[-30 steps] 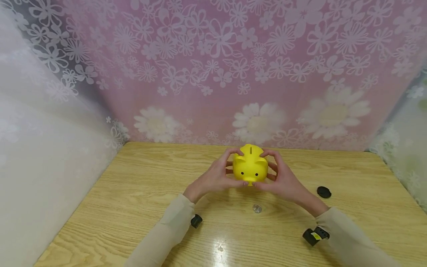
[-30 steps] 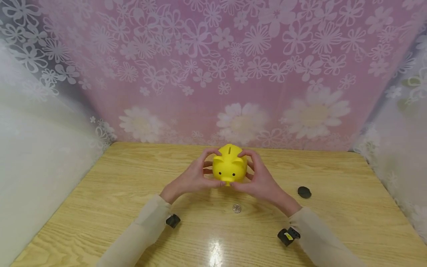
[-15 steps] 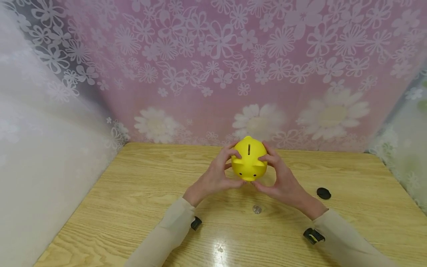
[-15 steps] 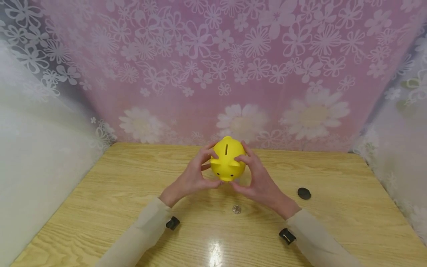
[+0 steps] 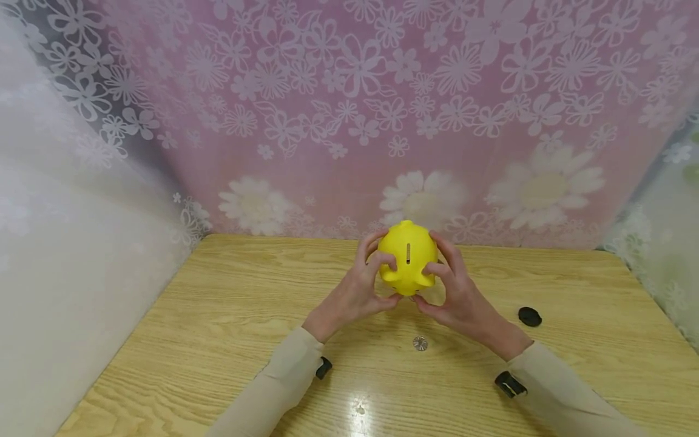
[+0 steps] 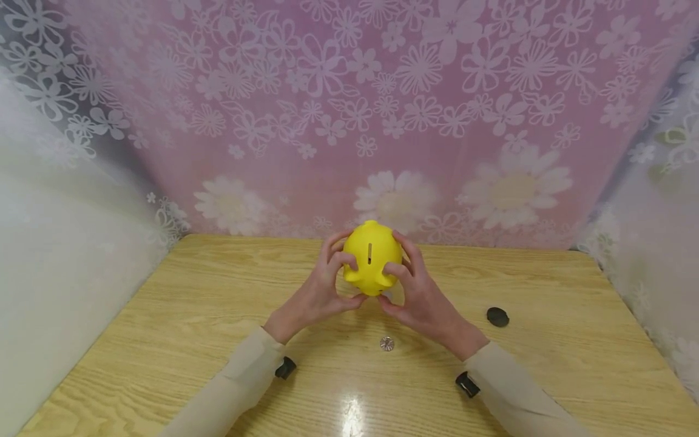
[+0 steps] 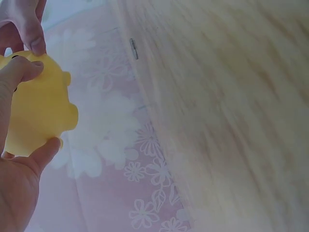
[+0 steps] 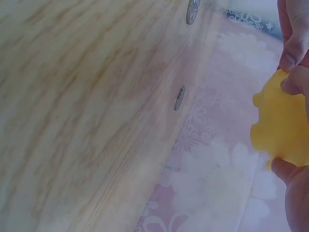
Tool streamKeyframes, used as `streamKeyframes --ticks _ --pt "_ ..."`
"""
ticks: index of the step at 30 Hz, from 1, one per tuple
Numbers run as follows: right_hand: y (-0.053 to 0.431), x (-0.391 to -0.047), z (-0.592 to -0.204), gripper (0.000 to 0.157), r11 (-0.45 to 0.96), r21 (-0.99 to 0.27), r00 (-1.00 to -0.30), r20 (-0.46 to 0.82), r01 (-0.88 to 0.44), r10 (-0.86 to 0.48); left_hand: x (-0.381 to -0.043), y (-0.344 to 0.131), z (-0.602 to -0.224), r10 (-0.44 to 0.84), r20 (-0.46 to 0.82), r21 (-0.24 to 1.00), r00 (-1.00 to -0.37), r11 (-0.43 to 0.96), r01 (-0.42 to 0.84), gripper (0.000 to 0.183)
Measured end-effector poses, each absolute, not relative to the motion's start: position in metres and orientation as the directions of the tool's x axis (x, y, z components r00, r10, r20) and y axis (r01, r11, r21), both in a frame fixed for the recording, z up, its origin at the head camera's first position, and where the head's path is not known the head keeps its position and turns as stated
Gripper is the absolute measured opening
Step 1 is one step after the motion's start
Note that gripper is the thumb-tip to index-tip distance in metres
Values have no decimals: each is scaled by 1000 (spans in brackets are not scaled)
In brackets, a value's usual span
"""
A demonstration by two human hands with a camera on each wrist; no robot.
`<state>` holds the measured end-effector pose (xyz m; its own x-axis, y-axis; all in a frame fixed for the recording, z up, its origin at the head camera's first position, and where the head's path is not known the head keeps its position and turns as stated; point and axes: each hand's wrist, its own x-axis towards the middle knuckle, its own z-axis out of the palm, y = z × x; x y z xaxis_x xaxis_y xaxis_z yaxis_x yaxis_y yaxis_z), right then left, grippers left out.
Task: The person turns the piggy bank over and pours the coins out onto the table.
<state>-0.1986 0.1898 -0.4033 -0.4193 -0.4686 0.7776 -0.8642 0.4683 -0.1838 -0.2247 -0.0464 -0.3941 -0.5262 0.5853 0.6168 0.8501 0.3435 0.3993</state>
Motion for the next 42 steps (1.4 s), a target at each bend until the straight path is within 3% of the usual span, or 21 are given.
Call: streamKeyframes --ticks 6,11,14,33,38,42 --pt "188 -200 -403 44 461 -132 -374 790 -878 -486 -225 -47 -397 580 624 390 -523 349 852 59" --pt "185 -199 -402 73 472 -124 -374 791 -873 -484 -225 -48 -397 577 636 371 -513 354 858 59" --pt "184 -198 -402 76 475 -120 -371 794 -872 -482 -225 -48 -398 577 641 360 -506 357 862 59" --pt "186 -199 -403 77 494 -102 -368 798 -863 -477 -225 -47 -397 579 654 324 -486 366 872 60" --pt "189 -199 -405 53 467 -175 -408 789 -867 -460 -227 -48 -396 591 634 360 -499 345 867 62" --pt "193 -199 -408 54 455 -268 -478 756 -849 -447 -227 -49 -396 601 615 396 -511 325 859 65"
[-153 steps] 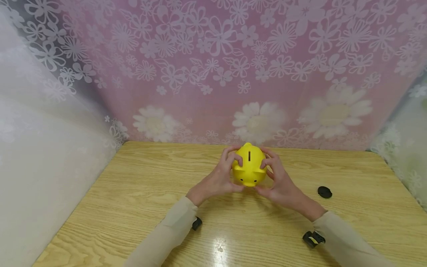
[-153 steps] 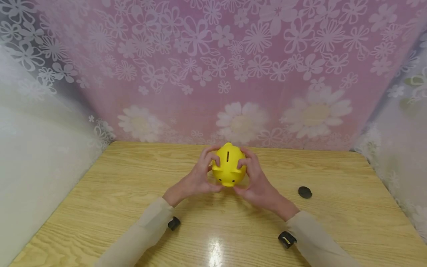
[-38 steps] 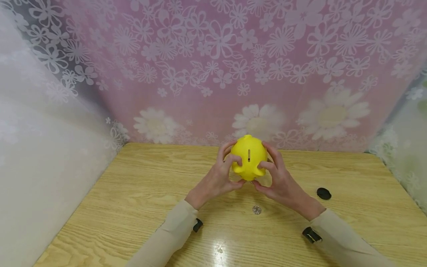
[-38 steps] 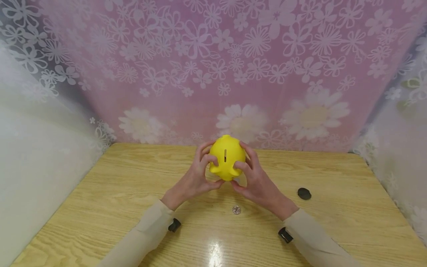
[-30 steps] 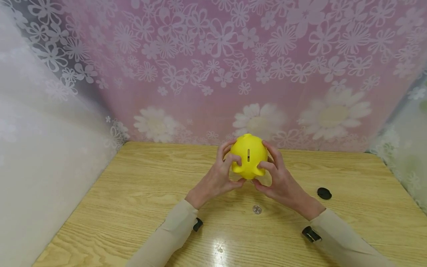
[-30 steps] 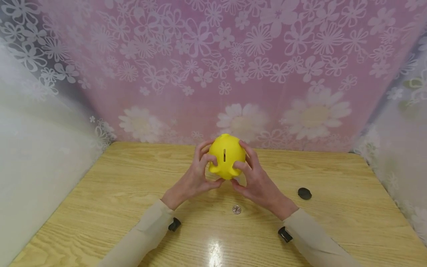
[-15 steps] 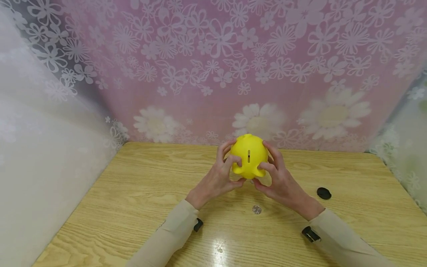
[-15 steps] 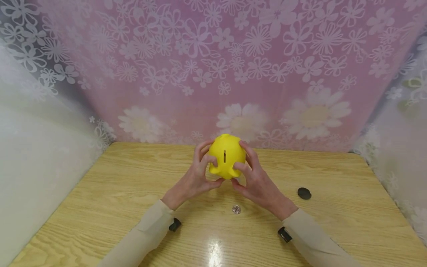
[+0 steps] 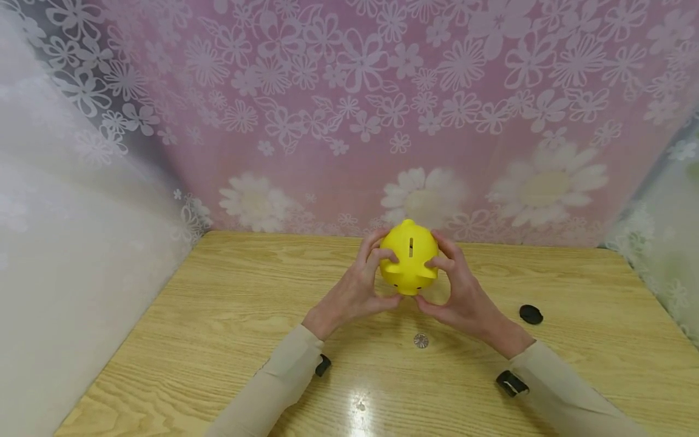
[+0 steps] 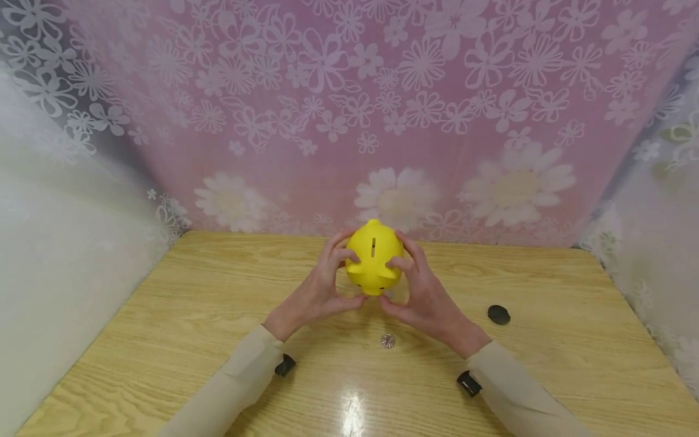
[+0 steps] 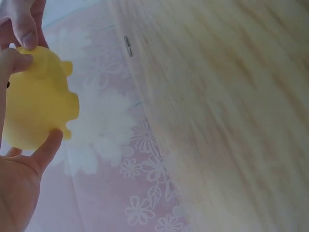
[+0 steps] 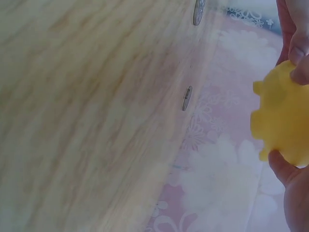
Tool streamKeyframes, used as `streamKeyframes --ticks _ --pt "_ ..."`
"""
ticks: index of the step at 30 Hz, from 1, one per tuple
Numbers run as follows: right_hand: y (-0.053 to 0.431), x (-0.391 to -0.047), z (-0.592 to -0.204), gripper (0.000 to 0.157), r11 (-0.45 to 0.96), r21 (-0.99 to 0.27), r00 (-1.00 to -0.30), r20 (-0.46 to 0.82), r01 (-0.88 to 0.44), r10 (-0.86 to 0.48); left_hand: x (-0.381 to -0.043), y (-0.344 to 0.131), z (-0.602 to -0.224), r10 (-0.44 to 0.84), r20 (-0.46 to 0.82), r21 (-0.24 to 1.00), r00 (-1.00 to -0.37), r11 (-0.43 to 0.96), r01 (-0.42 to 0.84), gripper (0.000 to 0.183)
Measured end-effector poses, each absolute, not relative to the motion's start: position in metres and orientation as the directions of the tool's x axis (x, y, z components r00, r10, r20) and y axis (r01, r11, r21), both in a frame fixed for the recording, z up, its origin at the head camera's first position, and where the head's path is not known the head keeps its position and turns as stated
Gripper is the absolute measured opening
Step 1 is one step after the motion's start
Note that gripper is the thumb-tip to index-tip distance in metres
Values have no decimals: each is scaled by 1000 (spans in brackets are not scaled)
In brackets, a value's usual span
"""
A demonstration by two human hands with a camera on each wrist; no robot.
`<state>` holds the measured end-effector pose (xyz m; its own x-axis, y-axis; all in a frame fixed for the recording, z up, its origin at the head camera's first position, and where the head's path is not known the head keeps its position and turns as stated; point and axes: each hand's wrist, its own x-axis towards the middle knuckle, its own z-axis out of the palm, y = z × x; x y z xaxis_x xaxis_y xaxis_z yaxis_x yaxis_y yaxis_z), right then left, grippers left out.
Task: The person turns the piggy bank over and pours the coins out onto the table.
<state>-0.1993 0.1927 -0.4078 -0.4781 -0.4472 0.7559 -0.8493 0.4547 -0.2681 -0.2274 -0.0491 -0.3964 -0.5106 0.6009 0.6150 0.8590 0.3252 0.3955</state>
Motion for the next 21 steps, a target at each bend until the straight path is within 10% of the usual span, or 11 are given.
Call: streamKeyframes --ticks 9,21 --pt "196 -194 -410 89 503 -390 -603 701 -771 -381 -227 -52 -399 623 532 499 -573 316 807 78" --pt "193 -189 -410 90 549 -632 -832 483 -547 -273 -226 -49 -402 578 372 640 -726 406 652 85"
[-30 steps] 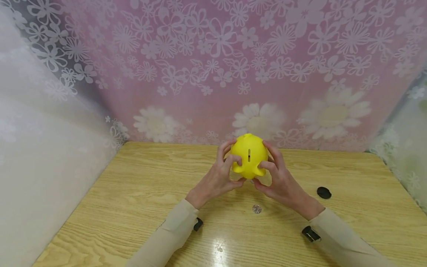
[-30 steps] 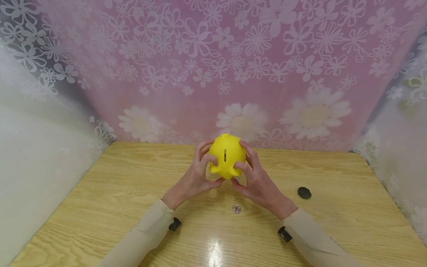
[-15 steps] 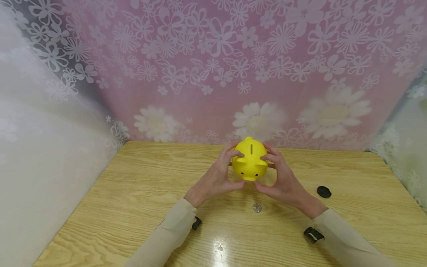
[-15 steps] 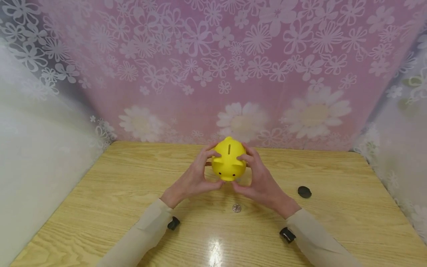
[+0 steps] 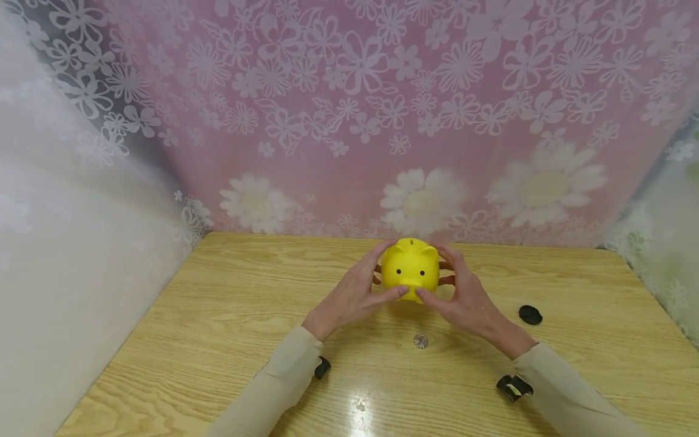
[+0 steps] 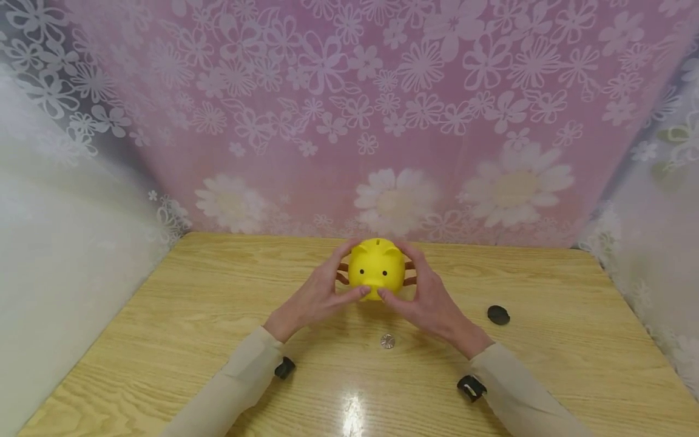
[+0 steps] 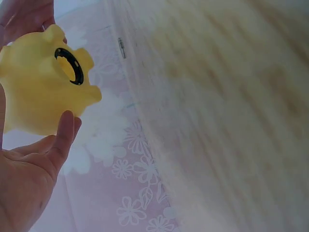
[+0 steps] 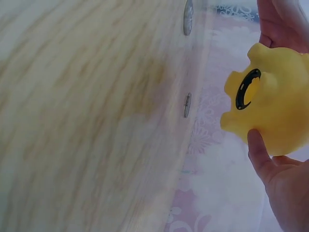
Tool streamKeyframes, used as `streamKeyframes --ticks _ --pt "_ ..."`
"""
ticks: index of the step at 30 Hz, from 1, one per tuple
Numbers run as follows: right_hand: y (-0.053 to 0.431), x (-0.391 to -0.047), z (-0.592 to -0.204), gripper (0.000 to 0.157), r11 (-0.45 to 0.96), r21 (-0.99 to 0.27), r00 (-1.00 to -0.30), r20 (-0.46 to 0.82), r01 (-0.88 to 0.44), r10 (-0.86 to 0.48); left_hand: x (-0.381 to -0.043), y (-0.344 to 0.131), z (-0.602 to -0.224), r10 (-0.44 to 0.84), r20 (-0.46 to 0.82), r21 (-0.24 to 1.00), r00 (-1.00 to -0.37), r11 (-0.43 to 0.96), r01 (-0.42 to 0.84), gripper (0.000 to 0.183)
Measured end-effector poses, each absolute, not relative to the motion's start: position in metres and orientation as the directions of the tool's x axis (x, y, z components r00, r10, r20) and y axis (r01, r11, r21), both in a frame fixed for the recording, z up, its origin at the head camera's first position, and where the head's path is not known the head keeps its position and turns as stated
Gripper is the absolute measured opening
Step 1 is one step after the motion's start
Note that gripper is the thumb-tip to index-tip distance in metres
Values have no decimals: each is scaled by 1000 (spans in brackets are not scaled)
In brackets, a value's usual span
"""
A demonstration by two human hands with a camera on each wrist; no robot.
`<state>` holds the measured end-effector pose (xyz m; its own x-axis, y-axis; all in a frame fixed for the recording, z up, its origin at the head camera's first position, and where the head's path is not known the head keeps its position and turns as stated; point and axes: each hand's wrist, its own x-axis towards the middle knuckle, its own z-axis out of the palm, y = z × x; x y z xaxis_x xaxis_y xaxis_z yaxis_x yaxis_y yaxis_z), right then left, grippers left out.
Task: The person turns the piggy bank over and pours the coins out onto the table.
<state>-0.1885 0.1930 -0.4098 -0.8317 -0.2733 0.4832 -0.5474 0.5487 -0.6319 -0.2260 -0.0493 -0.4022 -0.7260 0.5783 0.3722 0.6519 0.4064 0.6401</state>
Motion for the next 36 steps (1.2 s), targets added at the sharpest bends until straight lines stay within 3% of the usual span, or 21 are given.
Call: streamKeyframes --ticks 7,17,36 --pt "191 -187 -406 83 501 -733 -888 380 -459 -257 -225 -49 -399 560 270 668 -783 477 571 79" --pt "187 -184 -394 70 539 -799 -959 166 -267 -229 -226 -49 -401 554 211 703 -805 486 519 72" --pt "184 -187 -392 70 497 -850 -972 66 -173 -225 -225 -50 -398 545 151 675 -824 553 489 68"
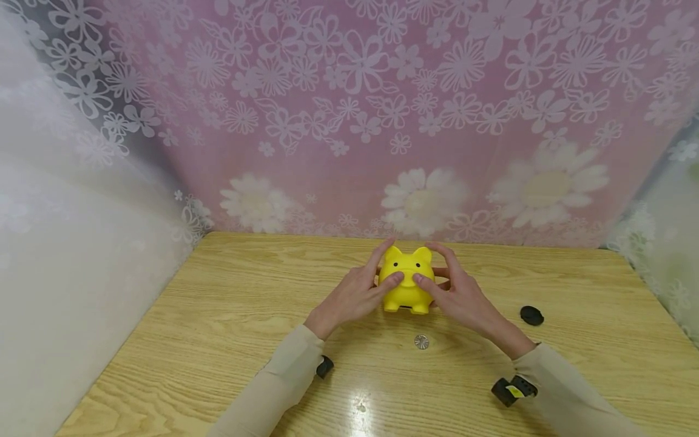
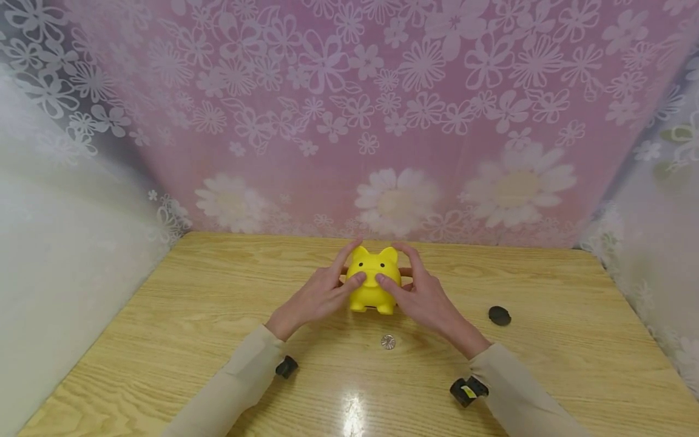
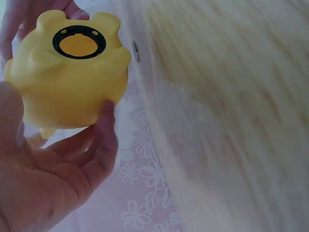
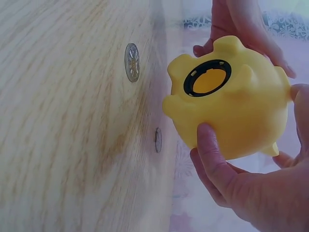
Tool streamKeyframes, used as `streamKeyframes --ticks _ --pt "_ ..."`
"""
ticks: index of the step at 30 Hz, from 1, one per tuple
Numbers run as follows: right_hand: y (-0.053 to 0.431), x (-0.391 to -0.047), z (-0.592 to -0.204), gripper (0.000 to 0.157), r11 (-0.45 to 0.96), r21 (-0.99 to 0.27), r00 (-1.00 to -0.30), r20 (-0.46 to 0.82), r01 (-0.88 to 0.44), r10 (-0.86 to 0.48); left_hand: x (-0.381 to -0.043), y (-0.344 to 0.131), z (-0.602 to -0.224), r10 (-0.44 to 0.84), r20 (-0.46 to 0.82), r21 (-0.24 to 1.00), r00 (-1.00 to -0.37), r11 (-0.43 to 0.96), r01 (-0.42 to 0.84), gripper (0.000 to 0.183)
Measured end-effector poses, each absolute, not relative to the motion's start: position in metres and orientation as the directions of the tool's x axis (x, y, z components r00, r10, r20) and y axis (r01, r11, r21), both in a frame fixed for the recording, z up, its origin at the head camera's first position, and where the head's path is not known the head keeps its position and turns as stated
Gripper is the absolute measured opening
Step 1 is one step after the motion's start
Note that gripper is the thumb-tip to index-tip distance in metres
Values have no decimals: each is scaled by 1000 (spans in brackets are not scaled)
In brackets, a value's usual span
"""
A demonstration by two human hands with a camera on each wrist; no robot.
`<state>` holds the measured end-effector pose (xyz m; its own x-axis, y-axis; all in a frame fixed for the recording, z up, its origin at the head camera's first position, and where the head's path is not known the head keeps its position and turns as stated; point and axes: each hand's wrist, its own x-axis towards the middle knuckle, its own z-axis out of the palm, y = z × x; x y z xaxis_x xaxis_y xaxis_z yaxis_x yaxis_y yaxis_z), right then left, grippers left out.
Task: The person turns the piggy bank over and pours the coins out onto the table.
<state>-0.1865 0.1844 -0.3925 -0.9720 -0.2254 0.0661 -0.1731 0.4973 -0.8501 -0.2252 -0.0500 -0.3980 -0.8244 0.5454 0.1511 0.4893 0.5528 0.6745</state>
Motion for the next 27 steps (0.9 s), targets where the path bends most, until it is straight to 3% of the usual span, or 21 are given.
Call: streamKeyframes --ticks 4,11,19,27 --pt "185 -186 -393 72 484 -857 -971 71 -177 -228 -226 -51 -398 560 121 698 -820 540 471 71" --pt "187 -185 -395 73 434 -863 -951 149 -258 -269 -228 -52 -398 618 111 813 -779 394 429 74" --pt "190 -186 -400 75 375 -829 -902 322 -415 -288 -228 -51 -401 633 254 831 -731 244 500 75" --pt "187 -187 -407 68 388 -631 -740 581 -672 -339 -226 -48 -403 611 375 756 -697 234 612 69"
